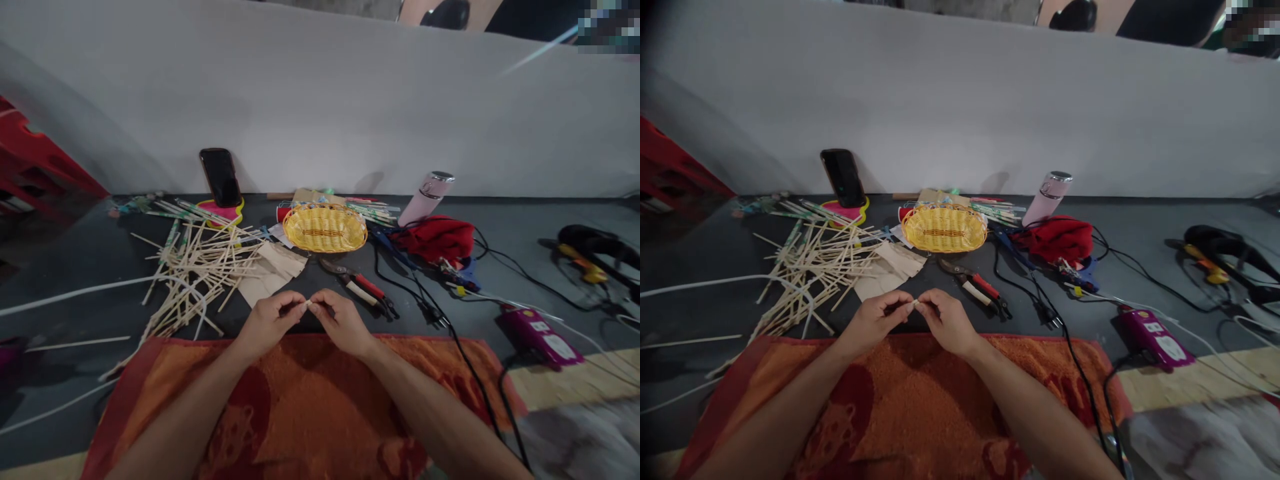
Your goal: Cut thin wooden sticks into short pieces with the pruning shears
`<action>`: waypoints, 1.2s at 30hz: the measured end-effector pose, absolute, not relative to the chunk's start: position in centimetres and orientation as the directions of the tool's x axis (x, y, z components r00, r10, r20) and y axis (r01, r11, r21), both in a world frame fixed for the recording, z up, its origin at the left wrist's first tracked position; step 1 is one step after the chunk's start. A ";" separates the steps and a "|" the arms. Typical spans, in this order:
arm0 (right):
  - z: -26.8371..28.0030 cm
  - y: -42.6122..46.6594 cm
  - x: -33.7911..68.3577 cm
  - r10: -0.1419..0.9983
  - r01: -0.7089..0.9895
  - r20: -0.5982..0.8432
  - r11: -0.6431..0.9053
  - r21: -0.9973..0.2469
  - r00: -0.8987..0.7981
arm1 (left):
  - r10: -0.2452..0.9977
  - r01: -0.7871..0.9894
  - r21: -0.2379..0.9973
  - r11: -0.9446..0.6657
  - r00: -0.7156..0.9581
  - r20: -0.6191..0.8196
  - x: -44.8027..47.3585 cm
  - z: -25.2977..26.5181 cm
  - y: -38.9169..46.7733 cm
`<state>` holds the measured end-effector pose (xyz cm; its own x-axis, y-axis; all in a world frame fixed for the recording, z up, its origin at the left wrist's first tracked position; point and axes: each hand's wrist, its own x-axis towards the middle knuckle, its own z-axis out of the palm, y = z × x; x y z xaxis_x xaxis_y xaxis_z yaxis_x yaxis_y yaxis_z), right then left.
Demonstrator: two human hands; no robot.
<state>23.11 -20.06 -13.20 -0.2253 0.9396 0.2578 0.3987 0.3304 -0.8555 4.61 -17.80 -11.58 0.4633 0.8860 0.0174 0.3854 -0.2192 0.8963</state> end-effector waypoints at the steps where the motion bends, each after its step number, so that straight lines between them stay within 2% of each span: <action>1: -13.2 -20.1 23.1 0.944 0.393 0.242 0.314 -0.864 -0.223 | 0.889 0.411 0.878 -0.244 0.456 0.034 4.6 -11.6 -17.8; 9: -13.2 -20.0 23.0 0.965 0.379 0.168 0.236 -0.895 -0.204 | 0.888 0.543 0.765 -0.347 0.452 0.083 4.5 -11.7 -18.0; 18: -13.2 -20.0 23.0 0.973 0.327 0.118 0.180 -0.928 -0.198 | 0.879 0.567 0.735 -0.372 0.469 0.084 4.3 -11.5 -17.8; 27: -13.3 -19.9 23.3 0.965 0.161 0.047 0.090 -0.983 -0.257 | 0.867 0.570 0.729 -0.379 0.493 0.066 4.3 -11.5 -17.9; 32: -13.4 -19.7 23.2 0.964 0.000 -0.042 -0.043 -0.999 -0.262 | 0.873 0.613 0.696 -0.376 0.485 0.045 4.3 -11.4 -17.9; 36: -13.3 -19.6 23.3 0.959 0.035 -0.043 -0.035 -0.999 -0.281 | 0.861 0.596 0.704 -0.385 0.507 0.041 4.3 -11.5 -17.8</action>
<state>23.30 -19.64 -13.34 -0.2806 0.9589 -0.0432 0.0350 -0.0348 -0.9988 4.26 -17.83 -11.50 0.5071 0.8609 0.0415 0.5962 -0.3851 0.7044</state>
